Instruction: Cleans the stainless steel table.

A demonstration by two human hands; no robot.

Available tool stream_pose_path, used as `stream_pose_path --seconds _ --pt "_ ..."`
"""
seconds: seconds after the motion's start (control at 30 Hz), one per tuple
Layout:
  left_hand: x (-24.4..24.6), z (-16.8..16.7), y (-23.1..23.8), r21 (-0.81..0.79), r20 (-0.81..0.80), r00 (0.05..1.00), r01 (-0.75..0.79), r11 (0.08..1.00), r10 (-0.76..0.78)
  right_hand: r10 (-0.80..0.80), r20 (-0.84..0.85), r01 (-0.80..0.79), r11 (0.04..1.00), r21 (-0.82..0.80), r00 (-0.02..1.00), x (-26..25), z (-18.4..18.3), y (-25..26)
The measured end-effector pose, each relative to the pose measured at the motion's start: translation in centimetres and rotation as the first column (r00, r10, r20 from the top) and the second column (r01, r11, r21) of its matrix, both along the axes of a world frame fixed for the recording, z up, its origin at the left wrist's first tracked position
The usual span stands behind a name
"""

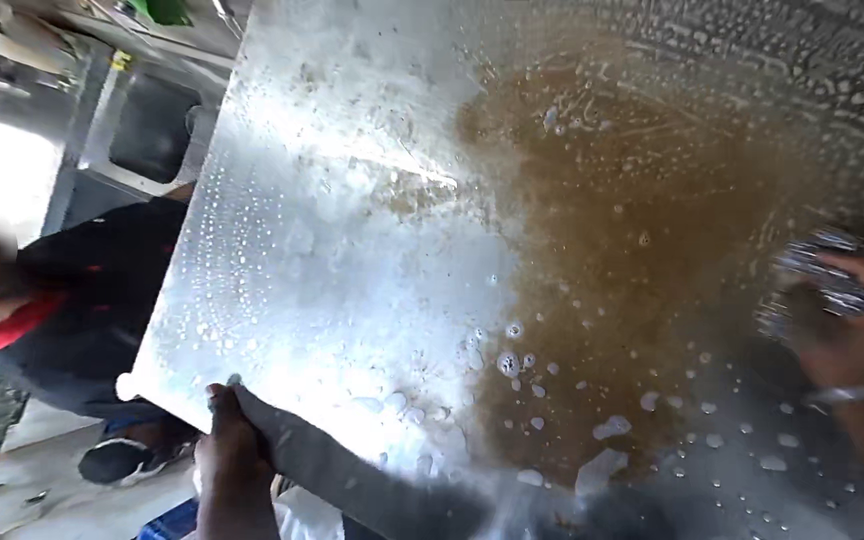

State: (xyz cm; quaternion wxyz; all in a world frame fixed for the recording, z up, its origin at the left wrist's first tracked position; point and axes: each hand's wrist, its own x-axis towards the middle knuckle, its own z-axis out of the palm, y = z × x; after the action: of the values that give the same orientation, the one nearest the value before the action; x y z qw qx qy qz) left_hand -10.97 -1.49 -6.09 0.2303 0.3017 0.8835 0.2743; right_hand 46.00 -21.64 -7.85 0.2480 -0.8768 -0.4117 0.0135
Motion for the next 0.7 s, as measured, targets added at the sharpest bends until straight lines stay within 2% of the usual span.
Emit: stream_pose_path --seconds 0.07,0.13,0.2,0.27,0.33,0.43,0.5,0.53,0.6,0.63,0.7 --pt "0.0 0.0 0.1 -0.014 -0.018 1.000 -0.009 1.000 0.009 0.104 0.009 -0.104 0.995 -0.013 0.995 -4.7 1.2 7.8" --pt "-0.5 -0.2 -0.1 -0.005 -0.004 1.000 -0.014 1.000 0.014 0.282 0.002 -0.282 0.959 -0.017 0.959 -9.8 1.4 13.2" --pt "-1.1 -0.3 0.0 0.002 0.024 1.000 -0.013 1.000 0.013 0.475 0.011 -0.474 0.878 0.072 0.880 -12.8 1.1 14.4" --pt "-0.7 0.0 0.1 -0.002 0.015 1.000 -0.019 1.000 0.019 0.543 0.028 -0.544 0.836 0.076 0.839 -12.3 1.1 11.4" --pt "-0.1 0.4 -0.2 -0.028 0.000 1.000 0.012 1.000 -0.012 0.507 0.042 -0.508 0.861 0.032 0.861 -9.4 1.3 5.9" --pt "0.7 0.9 -0.4 -0.009 0.029 0.999 0.026 1.000 -0.026 0.324 0.114 -0.329 0.944 0.034 0.939 -3.0 1.1 -2.0" --pt "0.4 1.0 -0.4 0.011 0.056 0.998 0.021 1.000 -0.022 0.179 0.097 -0.180 0.984 0.002 0.979 0.5 1.2 -5.1" --pt "0.1 0.8 -0.2 0.023 0.068 0.997 0.023 0.999 -0.025 0.101 0.060 -0.100 0.995 -0.023 0.993 1.4 1.5 -5.1" --pt "-0.4 -0.2 0.0 0.115 0.107 0.994 0.009 0.993 -0.021 -0.002 0.037 0.003 0.999 -0.032 0.999 1.8 1.7 -2.0" --pt "-0.3 -0.4 0.0 0.167 0.138 0.990 0.013 0.986 -0.036 -0.005 0.027 0.006 1.000 -0.028 1.000 0.7 1.9 1.1" --pt "1.4 1.3 -0.3 0.204 0.205 0.975 0.040 0.978 -0.082 0.069 -0.018 -0.069 0.997 -0.038 0.997 -3.3 1.9 9.4"
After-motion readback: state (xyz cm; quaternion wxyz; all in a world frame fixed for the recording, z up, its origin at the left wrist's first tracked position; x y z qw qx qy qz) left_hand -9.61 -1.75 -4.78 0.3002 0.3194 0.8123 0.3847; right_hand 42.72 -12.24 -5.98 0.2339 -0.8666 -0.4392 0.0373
